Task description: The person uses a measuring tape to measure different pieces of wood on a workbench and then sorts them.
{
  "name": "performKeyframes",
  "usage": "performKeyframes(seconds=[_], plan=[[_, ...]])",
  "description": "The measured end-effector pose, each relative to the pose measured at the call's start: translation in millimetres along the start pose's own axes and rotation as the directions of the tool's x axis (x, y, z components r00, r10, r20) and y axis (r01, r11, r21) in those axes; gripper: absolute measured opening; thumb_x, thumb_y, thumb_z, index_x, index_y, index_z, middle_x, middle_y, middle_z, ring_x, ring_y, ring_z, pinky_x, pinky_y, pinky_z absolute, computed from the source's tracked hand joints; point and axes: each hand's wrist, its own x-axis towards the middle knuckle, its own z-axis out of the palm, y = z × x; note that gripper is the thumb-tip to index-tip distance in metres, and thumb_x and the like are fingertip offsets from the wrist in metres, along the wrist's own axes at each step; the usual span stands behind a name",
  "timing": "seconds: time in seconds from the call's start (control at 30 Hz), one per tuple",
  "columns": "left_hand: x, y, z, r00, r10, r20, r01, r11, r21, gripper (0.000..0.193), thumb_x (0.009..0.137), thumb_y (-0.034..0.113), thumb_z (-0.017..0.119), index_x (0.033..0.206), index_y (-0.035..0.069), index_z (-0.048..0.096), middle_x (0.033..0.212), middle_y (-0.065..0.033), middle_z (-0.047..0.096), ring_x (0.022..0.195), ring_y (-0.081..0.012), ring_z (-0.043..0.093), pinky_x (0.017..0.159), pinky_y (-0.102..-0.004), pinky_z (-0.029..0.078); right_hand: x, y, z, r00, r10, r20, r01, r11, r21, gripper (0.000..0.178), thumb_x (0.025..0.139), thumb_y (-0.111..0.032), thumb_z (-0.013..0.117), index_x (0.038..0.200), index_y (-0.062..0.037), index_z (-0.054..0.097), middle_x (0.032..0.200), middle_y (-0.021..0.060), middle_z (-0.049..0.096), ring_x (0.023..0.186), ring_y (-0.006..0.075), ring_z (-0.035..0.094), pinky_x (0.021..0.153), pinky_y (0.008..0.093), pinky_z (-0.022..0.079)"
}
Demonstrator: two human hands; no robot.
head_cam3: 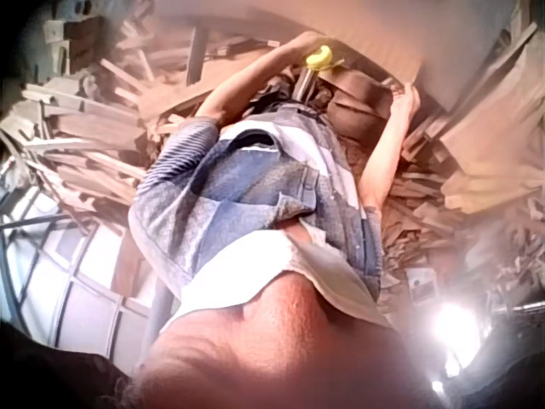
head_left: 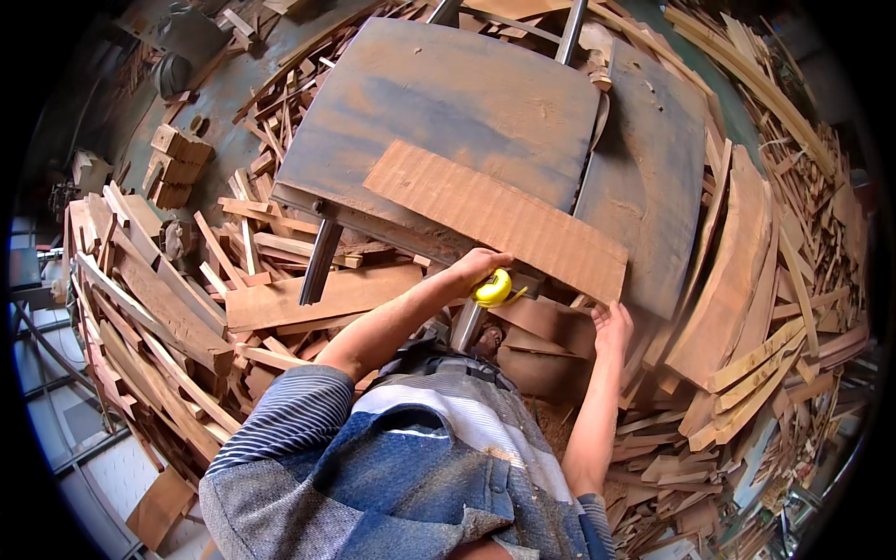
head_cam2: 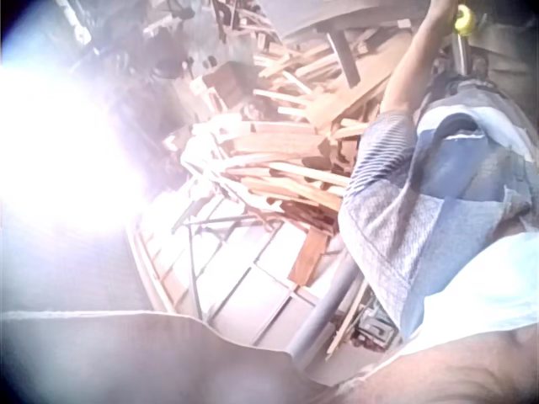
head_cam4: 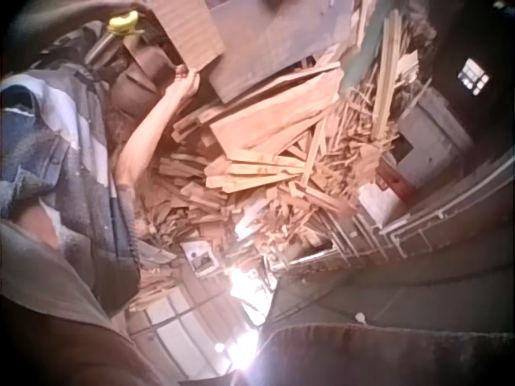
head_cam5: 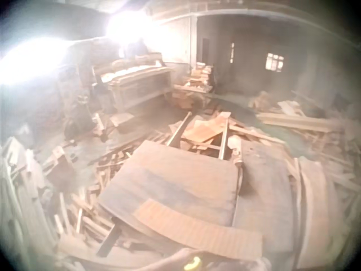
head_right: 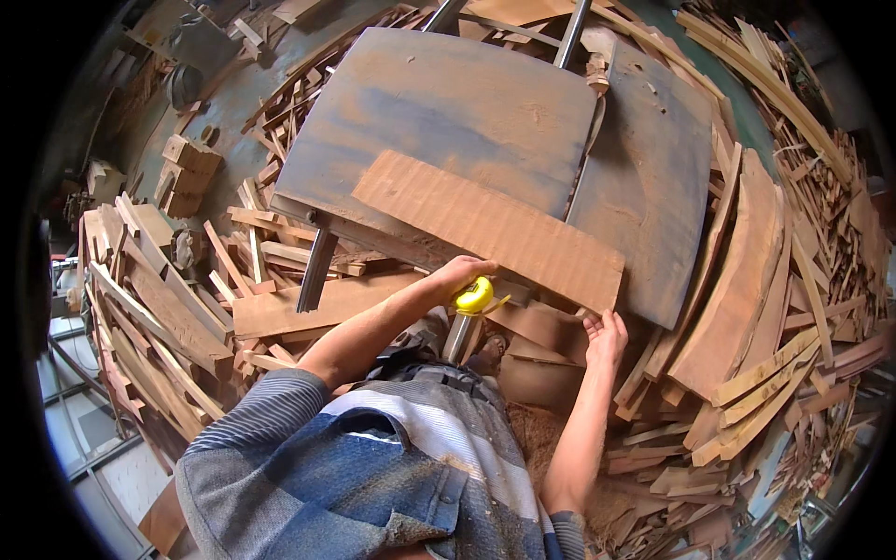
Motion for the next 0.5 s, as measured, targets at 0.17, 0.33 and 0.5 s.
performKeyframes(seconds=[0.17,0.33,0.5], plan=[[-23.1,-11.6,-32.7,0.989,0.144,0.046,-0.149,0.981,0.124,0.029,0.097,0.027,0.067,0.103,-0.002,0.07,0.088,-0.0053,0.072,0.068,-0.0131,0.067,0.06,-0.0281,0.055,22.9,13.1,-11.1,0.999,0.036,-0.005,-0.036,0.982,-0.183,0.041,0.101,-0.014,0.058,0.137,0.0021,0.05,0.113,0.0103,0.065,0.088,0.021,0.067,0.068,0.0335,0.058],[-56.3,-28.1,-65.6,0.964,0.238,-0.121,-0.242,0.97,-0.012,0.018,0.097,0.022,0.066,0.096,0.004,0.068,0.082,-0.0004,0.066,0.067,-0.0093,0.062,0.058,-0.0245,0.049,6.2,28.2,-17.1,0.969,-0.168,-0.183,0.069,0.888,-0.454,0.045,0.098,-0.016,0.063,0.138,0.0019,0.054,0.121,0.0132,0.066,0.094,0.0217,0.067,0.071,0.0322,0.057],[-72.7,-29.0,-40.7,0.909,0.372,-0.187,-0.334,0.92,0.206,0.014,0.092,0.017,0.069,0.087,0.004,0.067,0.078,-0.0009,0.064,0.068,-0.0085,0.058,0.057,-0.0252,0.044,-76.7,26.0,60.1,0.976,-0.117,0.182,0.164,0.948,-0.271,0.027,0.098,-0.013,0.065,0.121,-0.0003,0.064,0.106,0.0085,0.068,0.088,0.0117,0.064,0.072,0.0253,0.057]])
